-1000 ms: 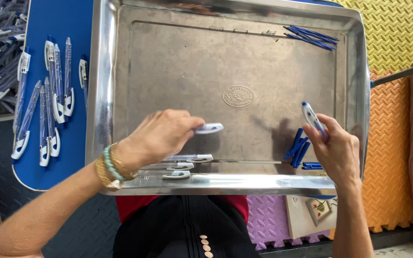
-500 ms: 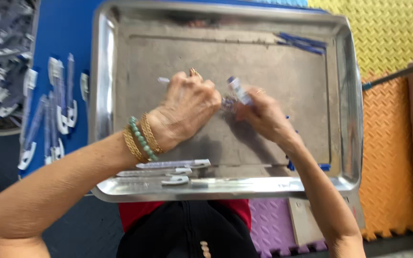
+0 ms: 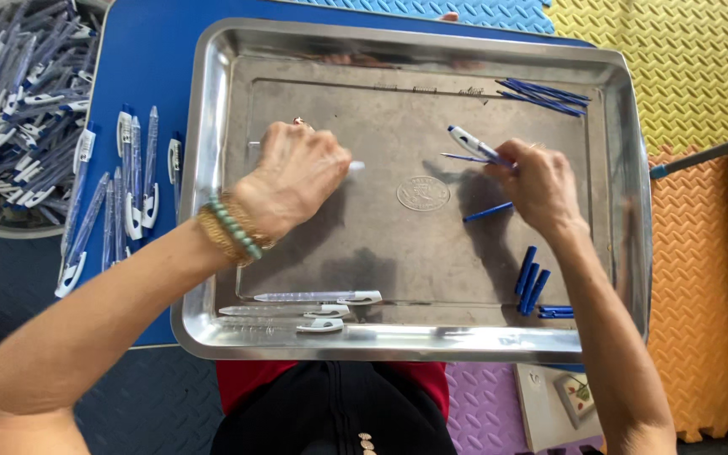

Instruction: The person assembles ballpoint pens on a metal tray, inserting ink cartridges and springs into barrels and attaching caps.

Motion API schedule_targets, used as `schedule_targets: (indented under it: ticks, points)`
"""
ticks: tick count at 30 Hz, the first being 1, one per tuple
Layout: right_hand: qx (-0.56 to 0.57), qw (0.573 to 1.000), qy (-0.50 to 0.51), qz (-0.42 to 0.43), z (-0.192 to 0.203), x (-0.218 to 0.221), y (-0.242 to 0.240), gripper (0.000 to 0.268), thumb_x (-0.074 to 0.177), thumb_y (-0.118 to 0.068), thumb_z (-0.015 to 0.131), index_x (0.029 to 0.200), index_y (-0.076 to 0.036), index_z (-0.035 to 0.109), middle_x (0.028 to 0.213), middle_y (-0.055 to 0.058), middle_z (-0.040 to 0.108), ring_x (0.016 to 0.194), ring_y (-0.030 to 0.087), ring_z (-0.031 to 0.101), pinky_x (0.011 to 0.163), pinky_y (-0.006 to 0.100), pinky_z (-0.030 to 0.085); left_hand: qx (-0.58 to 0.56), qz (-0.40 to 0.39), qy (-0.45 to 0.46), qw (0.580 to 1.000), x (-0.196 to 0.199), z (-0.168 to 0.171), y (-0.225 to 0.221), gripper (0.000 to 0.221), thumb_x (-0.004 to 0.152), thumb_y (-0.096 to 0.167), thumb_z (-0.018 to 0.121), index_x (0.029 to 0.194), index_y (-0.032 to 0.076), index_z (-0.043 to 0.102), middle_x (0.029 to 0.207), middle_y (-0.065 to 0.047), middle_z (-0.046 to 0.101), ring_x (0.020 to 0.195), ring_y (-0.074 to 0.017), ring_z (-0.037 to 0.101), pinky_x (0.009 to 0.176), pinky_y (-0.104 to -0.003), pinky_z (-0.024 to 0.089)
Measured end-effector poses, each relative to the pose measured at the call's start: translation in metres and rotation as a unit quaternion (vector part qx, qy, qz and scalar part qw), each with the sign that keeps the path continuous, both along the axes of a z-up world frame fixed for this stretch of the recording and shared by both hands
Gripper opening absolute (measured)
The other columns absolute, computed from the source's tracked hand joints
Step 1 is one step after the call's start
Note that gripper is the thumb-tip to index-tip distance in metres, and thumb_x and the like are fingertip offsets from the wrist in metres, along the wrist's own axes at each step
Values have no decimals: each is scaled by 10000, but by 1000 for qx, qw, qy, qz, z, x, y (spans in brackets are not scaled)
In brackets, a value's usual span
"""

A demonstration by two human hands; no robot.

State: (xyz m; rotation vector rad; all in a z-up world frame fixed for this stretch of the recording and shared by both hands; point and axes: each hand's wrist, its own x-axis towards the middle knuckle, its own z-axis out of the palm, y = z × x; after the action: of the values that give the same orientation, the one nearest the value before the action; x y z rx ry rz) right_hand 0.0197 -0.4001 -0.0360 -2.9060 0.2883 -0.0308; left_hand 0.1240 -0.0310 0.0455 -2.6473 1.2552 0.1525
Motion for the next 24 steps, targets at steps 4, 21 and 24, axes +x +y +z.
schedule_targets:
  ticks: [4,21,24]
  points:
    - [-38,999,-11,12,-4,5,-19,198,1028,-390,841,1219,-342,816,1117,-24,804,1027,317,783,894,491,637,12,-6,18,1000,16,-37,9,237,896,22,684,914,176,864,827,-83,834,891,-351,837,640,-494,619]
    - [17,999,-15,-34,-17,11,-45,199,1056,-349,857,1233,-264,827,1101,50,768,1093,350,748,913,560,619,-260,147,362,883,9,-3,65,402,1111,211,605,1490,108,689,1096,-161,856,805,-265,800,793,-469,633]
    - [31,999,-31,-30,-24,12,-51,177,1065,-299,839,1241,-285,828,1155,46,752,1085,366,748,896,572,620,-303,140,371,867,10,-29,72,321,1143,283,573,1387,167,747,997,-76,862,688,-179,788,703,-368,635]
